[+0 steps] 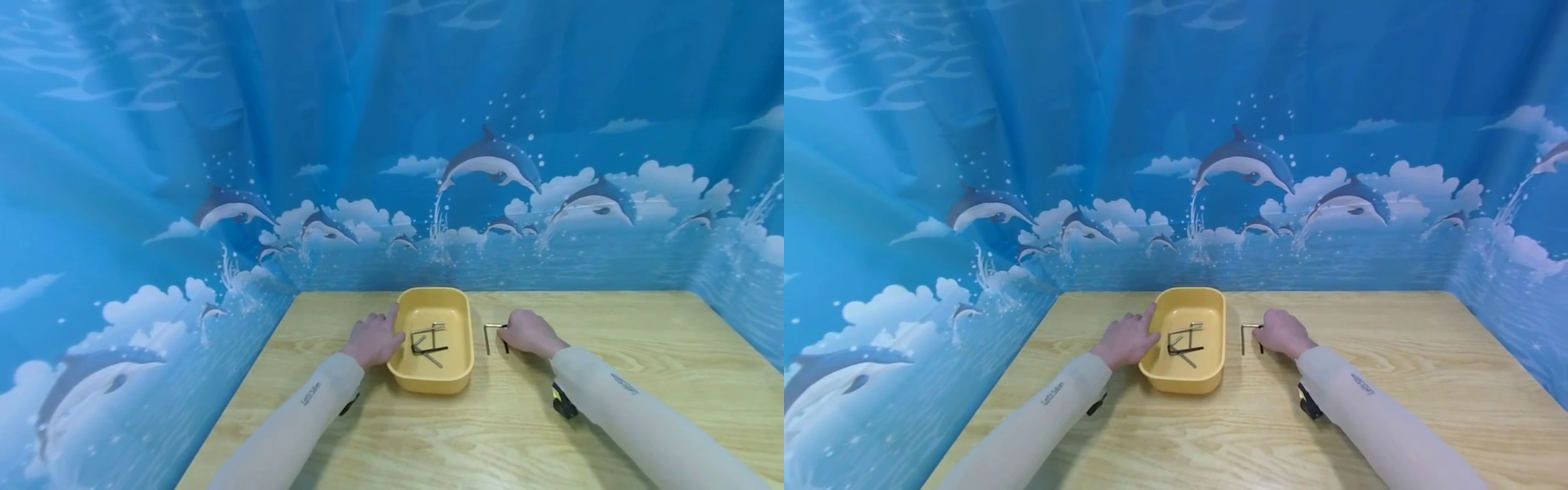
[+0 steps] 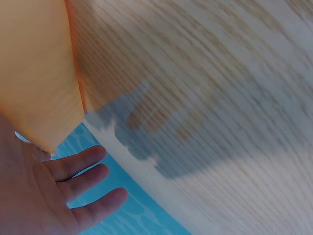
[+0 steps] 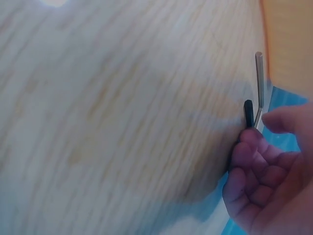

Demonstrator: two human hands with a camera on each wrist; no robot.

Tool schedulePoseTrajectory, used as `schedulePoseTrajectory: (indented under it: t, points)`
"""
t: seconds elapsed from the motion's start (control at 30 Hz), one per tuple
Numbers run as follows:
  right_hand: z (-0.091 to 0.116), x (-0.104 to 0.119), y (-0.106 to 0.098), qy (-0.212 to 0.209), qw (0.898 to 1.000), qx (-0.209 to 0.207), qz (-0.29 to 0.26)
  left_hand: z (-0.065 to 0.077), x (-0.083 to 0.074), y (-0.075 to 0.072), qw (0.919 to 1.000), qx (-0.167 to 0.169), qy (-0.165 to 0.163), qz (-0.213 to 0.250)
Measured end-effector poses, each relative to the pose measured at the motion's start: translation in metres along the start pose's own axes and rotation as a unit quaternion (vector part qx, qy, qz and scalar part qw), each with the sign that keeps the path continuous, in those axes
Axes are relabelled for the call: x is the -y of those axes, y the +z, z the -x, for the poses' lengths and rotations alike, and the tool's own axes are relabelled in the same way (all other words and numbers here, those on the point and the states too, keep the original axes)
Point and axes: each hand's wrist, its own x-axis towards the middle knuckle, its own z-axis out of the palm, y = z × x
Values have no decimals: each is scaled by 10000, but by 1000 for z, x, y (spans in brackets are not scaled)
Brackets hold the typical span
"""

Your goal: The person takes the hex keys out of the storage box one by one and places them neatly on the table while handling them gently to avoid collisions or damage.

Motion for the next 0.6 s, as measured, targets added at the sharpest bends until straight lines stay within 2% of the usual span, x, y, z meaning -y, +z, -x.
schedulePoseTrajectory:
  t: [0.17, 0.3, 0.4, 0.6]
  points:
    - [-1, 0, 0, 79, 9999, 16, 99, 1, -1, 0, 10000, -8, 1, -52]
    - [0, 6, -13, -72, 9996, -103, 250, 1, -2, 0, 9999, 0, 50, -145]
    - [-2, 25, -33, -329, 9990, -75, 296, 1, -2, -1, 9999, -12, 44, -159]
    - [-3, 71, -63, -566, 9964, 543, 325, 2, -1, -1, 9999, -10, 50, -154]
